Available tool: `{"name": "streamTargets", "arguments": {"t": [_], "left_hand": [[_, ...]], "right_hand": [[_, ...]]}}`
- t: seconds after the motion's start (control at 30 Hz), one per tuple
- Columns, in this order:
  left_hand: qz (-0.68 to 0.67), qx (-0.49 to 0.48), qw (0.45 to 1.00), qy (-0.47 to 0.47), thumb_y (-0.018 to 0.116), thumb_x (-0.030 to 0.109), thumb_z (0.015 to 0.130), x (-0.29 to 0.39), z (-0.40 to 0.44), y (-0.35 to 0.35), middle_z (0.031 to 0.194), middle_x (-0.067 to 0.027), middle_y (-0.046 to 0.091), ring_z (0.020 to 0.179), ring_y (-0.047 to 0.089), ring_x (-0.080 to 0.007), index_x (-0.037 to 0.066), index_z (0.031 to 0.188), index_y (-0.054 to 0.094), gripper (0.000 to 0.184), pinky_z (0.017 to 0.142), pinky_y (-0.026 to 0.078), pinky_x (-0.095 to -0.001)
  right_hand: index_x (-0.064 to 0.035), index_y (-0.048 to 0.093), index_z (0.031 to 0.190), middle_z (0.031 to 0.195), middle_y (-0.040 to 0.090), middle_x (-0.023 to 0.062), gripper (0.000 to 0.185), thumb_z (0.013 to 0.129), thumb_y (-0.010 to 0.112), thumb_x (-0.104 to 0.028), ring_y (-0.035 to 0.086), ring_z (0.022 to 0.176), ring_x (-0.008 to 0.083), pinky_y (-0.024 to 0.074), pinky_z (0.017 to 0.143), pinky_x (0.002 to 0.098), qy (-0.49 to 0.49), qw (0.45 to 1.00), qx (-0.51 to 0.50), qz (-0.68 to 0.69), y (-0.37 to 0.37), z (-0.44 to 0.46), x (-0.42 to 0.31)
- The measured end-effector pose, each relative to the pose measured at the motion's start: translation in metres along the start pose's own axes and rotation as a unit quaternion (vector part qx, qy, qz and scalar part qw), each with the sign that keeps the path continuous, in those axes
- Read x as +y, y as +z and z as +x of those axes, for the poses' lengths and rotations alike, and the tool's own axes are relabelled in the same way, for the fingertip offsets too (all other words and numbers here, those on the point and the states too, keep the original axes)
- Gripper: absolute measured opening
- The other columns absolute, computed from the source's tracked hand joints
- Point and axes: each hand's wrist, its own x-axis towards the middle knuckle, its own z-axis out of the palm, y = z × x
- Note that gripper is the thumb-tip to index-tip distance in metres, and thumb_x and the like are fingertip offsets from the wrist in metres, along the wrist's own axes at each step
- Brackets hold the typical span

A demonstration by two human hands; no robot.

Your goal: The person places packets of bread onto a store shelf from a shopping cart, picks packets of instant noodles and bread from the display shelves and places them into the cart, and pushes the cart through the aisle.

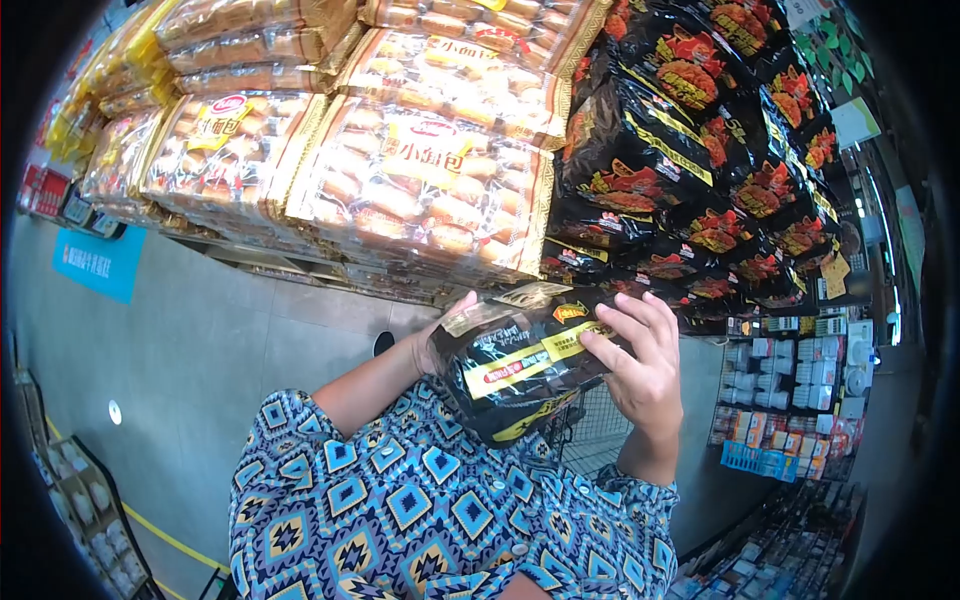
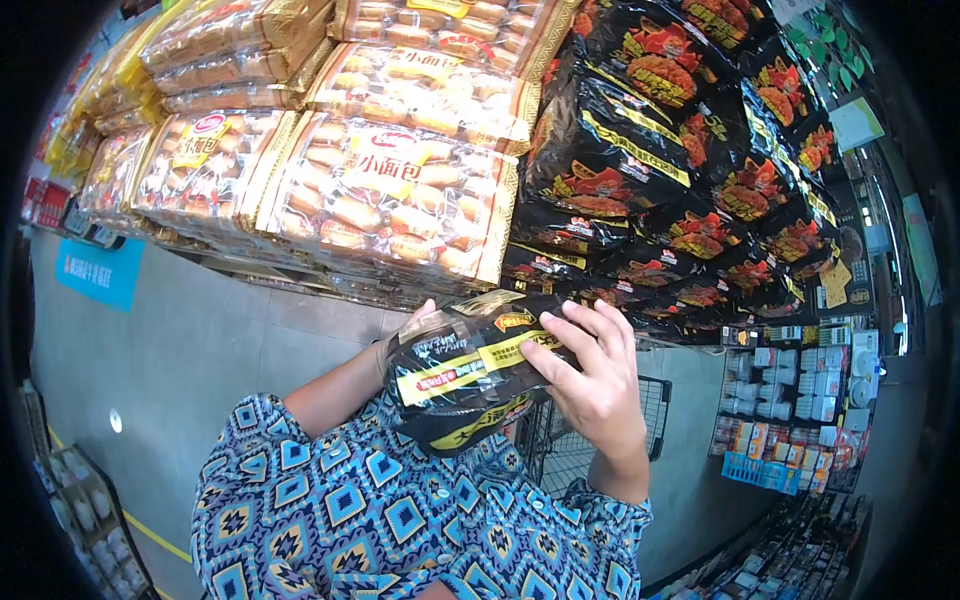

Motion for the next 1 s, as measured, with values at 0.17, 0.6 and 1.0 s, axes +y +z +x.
{"name": "streamTargets", "arguments": {"t": [0.17, 0.6, 1.0], "left_hand": [[0.035, 0.032, 0.999, -0.015, 0.042, 0.052, 0.092, -0.008, 0.011, -0.010, 0.139, -0.0152, 0.044, 0.124, 0.048, -0.0270, 0.006, 0.142, 0.032, 0.069, 0.106, 0.036, -0.0418], [0.104, 0.112, 0.985, -0.082, 0.047, 0.051, 0.088, -0.028, 0.048, -0.028, 0.127, -0.0160, 0.055, 0.112, 0.056, -0.0287, 0.002, 0.133, 0.043, 0.066, 0.097, 0.044, -0.0415], [0.087, 0.111, 0.981, -0.136, 0.052, 0.046, 0.087, -0.054, 0.068, -0.019, 0.131, -0.0160, 0.052, 0.117, 0.053, -0.0309, 0.004, 0.135, 0.042, 0.065, 0.100, 0.042, -0.0453]], "right_hand": [[-0.0126, 0.068, 0.107, 0.134, 0.045, 0.0221, 0.043, 0.064, 0.066, -0.008, 0.037, 0.128, 0.0418, 0.0243, 0.106, 0.0543, 0.082, 0.995, -0.008, 0.050, -0.005, -0.032, 0.004], [0.0011, 0.059, 0.067, 0.060, 0.055, 0.0108, 0.036, 0.090, 0.055, -0.026, 0.053, 0.053, 0.0166, 0.0416, 0.051, 0.0295, 0.435, 0.825, 0.140, 0.334, 0.019, -0.147, -0.024], [0.0027, 0.064, 0.075, 0.065, 0.063, 0.0069, 0.039, 0.090, 0.059, -0.032, 0.057, 0.051, 0.0090, 0.0445, 0.045, 0.0235, 0.592, 0.608, 0.103, 0.519, 0.028, -0.175, -0.039]]}}
